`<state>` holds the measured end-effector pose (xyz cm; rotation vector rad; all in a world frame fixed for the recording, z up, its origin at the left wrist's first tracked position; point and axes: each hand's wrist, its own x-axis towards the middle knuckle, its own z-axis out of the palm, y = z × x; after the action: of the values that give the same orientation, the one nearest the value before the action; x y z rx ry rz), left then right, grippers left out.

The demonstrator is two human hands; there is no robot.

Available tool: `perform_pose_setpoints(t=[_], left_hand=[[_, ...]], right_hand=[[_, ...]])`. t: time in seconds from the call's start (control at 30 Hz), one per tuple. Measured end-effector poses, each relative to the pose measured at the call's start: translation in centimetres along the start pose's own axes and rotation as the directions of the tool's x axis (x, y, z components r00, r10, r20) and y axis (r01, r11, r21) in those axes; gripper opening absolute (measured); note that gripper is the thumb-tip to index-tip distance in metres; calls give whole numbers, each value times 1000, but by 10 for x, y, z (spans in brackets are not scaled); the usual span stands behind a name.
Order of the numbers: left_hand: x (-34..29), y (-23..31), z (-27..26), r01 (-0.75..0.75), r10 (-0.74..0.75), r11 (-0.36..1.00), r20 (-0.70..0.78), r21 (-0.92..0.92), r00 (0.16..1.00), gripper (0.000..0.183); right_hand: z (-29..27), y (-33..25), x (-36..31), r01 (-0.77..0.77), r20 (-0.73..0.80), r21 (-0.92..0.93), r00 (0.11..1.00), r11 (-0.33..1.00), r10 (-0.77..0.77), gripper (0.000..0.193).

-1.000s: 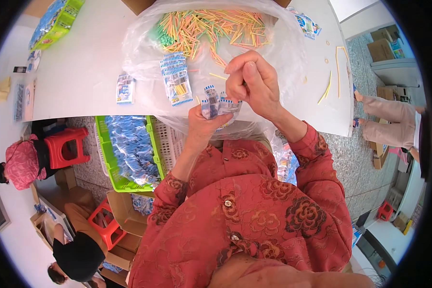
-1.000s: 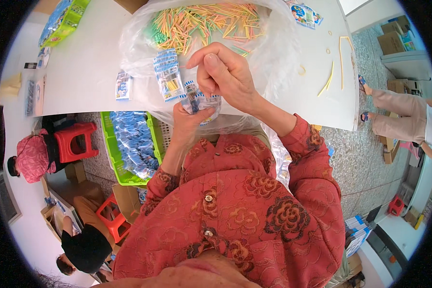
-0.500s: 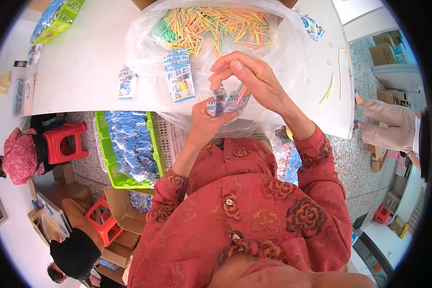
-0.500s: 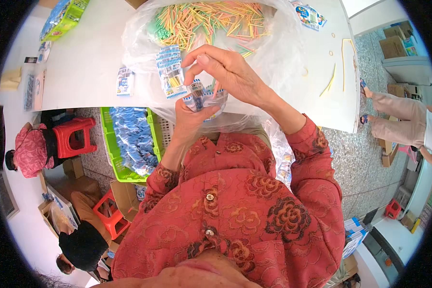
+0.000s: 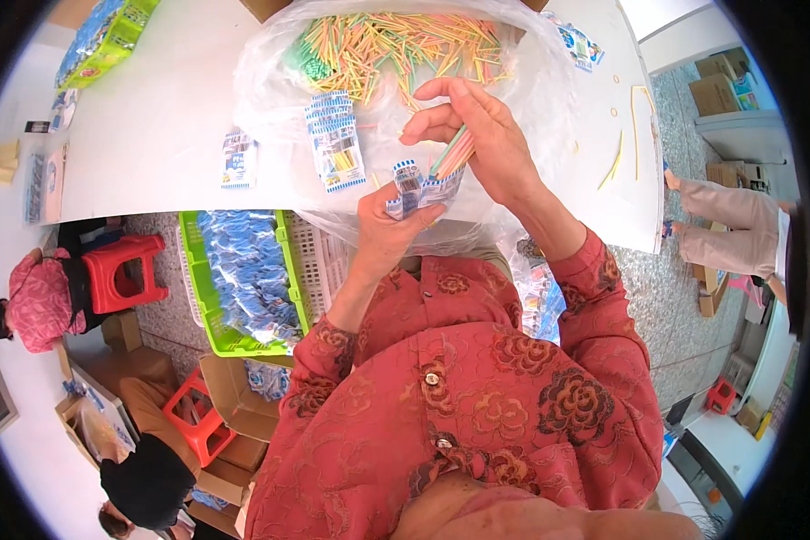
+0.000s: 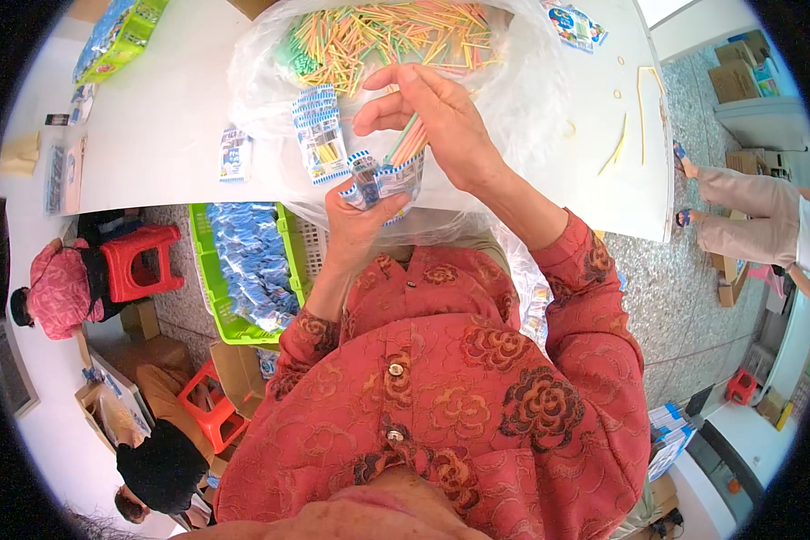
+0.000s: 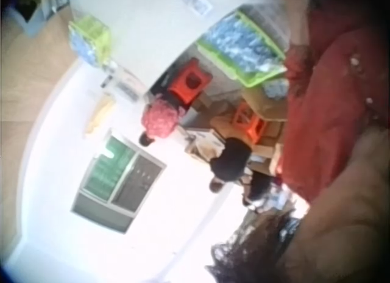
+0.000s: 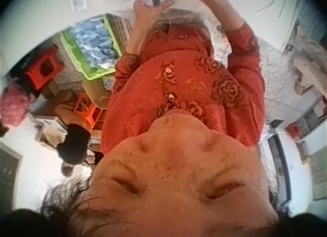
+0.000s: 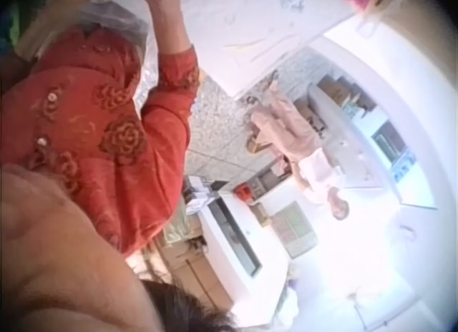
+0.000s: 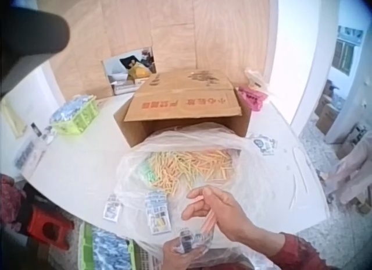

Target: Packing small yellow components into blue and white plastic bags.

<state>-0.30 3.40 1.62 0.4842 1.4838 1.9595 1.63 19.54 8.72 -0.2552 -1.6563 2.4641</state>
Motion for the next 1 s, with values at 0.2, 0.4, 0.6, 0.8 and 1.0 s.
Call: perform_pose_setpoints(t=[0.2,0.4,0.6,0.8,1.0], left_hand=[[1,4,4,-96,100,991,-33,98,994,19],[1,3,7,-59,58,998,-105,-9,993,21],[3,8,9,-65,47,987,-125,-145,991,27],[6,11,3,-60,35,982,-142,-177,989,29],[4,8,-8,-24,15,995,-105,-94,994,24]], right_hand=[[0,0,-5,107,14,-143,994,984,-106,36],[6,-1,-10,282,319,-590,942,756,-103,36],[-7,3,-7,190,289,-278,951,942,-107,35],[-27,18,-23,68,135,-277,990,959,-32,30],[-23,14,-32,82,97,-489,994,868,-40,10]])
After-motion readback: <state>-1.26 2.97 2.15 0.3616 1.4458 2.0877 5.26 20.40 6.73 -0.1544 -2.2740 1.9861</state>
